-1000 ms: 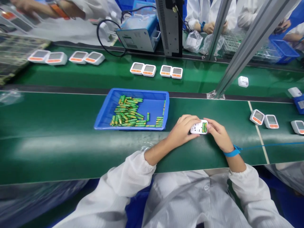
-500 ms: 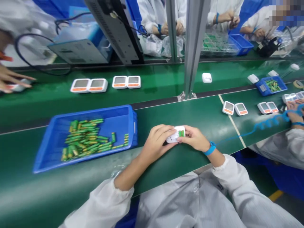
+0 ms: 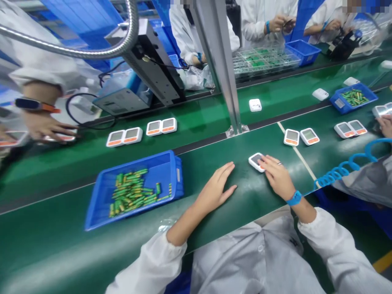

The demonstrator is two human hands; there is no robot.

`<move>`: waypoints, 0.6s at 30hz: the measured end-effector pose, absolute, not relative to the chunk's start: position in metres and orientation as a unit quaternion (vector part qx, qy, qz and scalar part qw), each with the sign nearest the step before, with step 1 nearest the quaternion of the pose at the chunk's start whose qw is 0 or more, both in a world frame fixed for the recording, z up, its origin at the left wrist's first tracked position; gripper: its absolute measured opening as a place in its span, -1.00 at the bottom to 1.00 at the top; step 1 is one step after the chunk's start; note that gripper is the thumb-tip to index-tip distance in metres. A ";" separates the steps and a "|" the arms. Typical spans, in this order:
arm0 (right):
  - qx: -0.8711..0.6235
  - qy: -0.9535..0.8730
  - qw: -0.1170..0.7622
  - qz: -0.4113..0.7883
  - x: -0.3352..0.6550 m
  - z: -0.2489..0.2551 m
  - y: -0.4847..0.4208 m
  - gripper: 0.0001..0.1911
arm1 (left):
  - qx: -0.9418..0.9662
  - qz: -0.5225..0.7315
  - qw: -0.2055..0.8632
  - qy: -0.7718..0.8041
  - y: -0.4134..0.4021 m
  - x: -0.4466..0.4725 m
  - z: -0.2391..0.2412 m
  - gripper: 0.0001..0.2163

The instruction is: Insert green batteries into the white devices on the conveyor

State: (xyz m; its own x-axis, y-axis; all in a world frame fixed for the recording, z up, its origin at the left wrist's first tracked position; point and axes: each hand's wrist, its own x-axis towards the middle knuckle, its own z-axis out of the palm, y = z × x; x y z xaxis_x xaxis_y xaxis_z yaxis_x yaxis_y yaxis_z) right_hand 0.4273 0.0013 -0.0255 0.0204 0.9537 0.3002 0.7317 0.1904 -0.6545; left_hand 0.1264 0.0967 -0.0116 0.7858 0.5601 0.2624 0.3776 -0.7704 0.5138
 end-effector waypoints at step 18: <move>-0.782 -0.584 0.220 -0.003 0.521 -0.034 0.050 -0.43 | 0.895 0.026 0.160 0.416 0.330 0.132 0.050 -0.46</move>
